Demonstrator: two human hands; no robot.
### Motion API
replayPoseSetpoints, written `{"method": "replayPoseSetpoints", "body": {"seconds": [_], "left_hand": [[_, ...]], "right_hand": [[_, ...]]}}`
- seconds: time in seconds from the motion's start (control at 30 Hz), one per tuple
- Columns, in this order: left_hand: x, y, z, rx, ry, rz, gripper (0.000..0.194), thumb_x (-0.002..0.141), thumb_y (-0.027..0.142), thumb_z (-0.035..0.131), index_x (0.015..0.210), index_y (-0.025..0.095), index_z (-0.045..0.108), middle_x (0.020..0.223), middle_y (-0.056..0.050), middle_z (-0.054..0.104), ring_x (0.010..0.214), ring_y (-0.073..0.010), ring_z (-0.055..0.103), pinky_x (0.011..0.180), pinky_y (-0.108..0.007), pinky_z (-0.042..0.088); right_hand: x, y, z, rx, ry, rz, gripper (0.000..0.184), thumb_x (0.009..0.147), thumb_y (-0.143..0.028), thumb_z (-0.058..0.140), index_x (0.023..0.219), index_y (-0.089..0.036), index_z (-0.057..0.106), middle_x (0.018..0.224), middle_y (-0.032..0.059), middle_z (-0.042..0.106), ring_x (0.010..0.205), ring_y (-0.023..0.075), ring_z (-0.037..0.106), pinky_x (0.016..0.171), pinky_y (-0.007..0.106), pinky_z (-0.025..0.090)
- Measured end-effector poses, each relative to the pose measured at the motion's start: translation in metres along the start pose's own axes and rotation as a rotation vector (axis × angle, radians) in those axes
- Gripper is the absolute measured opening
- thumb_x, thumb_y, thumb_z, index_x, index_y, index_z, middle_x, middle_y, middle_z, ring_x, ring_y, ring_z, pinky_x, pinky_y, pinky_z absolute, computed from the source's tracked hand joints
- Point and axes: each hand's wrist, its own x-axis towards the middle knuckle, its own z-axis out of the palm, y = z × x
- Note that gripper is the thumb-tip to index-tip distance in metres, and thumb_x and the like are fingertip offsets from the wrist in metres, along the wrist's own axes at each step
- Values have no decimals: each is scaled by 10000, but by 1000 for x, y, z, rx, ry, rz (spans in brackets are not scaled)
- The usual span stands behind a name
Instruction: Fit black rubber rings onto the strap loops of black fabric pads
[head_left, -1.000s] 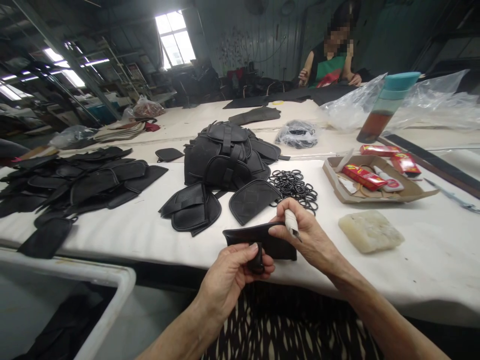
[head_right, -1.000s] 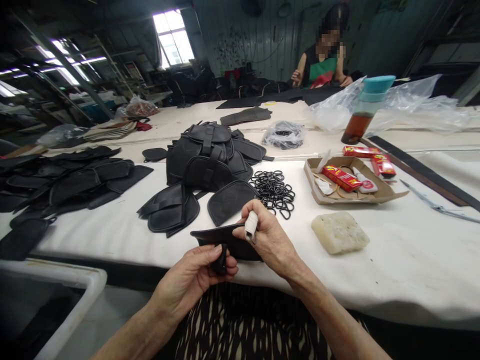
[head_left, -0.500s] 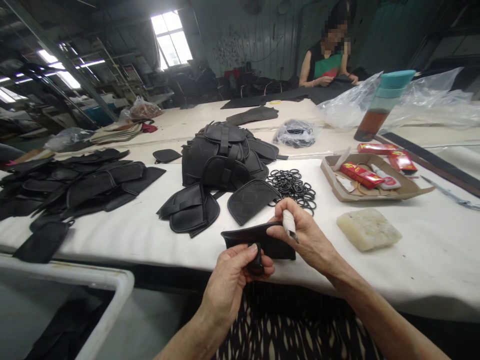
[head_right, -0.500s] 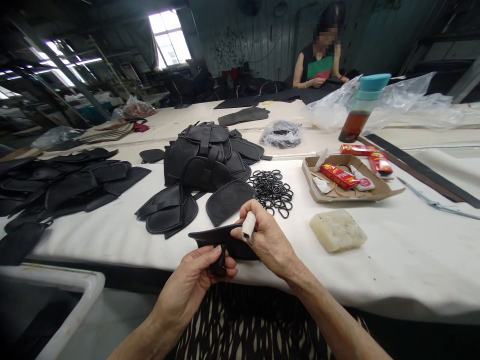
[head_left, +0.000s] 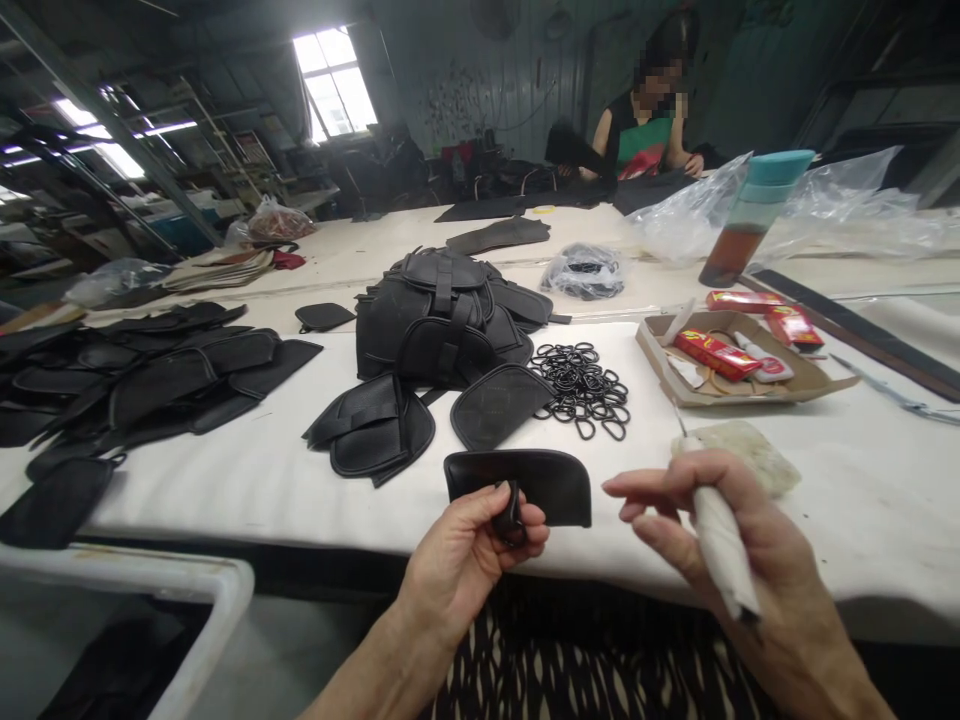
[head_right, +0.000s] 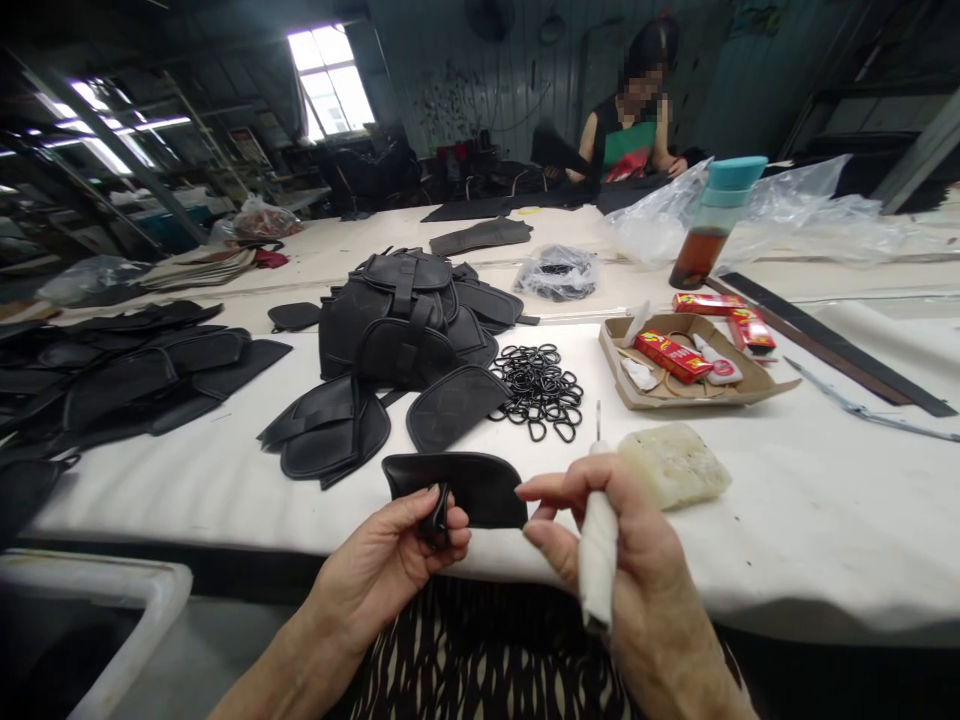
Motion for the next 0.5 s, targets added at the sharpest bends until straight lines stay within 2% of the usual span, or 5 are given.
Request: {"method": "replayPoseSetpoints", "body": {"seconds": [0.17, 0.27, 0.33, 0.4, 0.5], "left_hand": [[0, -3, 0, 13, -47, 32, 156, 803, 149, 565, 701, 80, 660, 631, -94, 700, 565, -160, 658, 610, -270, 527], [0, -6, -2, 9, -103, 87, 104, 752, 165, 637, 684, 91, 664, 631, -73, 695, 582, -151, 649, 626, -267, 528], [1, -9, -2, -30, -104, 122, 76, 707, 153, 681, 649, 112, 653, 601, -33, 676, 563, -130, 632, 597, -238, 517], [0, -12, -2, -58, -82, 141, 87, 676, 144, 708, 627, 124, 638, 574, 0, 648, 531, -104, 605, 536, -196, 485], [0, -15, 0, -50, -73, 151, 107, 688, 165, 706, 628, 125, 627, 571, 9, 624, 519, -84, 580, 480, -163, 435]], "right_hand": [[-21, 5, 39, 18, -102, -168, 200, 814, -207, 579, 972, -271, 474, 834, 3, 678, 716, 165, 681, 697, 273, 546], [-21, 7, 56, -80, -134, -291, 344, 817, -166, 563, 1126, -262, 448, 919, 33, 690, 696, 159, 684, 655, 256, 550], [-20, 7, 63, -156, -139, -362, 388, 821, -150, 552, 1182, -232, 440, 887, 44, 701, 686, 169, 689, 612, 249, 549], [-20, 7, 67, -197, -135, -385, 370, 830, -149, 538, 1184, -208, 446, 850, 50, 710, 648, 177, 691, 556, 243, 543], [-23, 9, 72, -192, -129, -359, 302, 838, -144, 524, 1124, -209, 455, 950, 83, 711, 624, 173, 692, 522, 235, 539]]}}
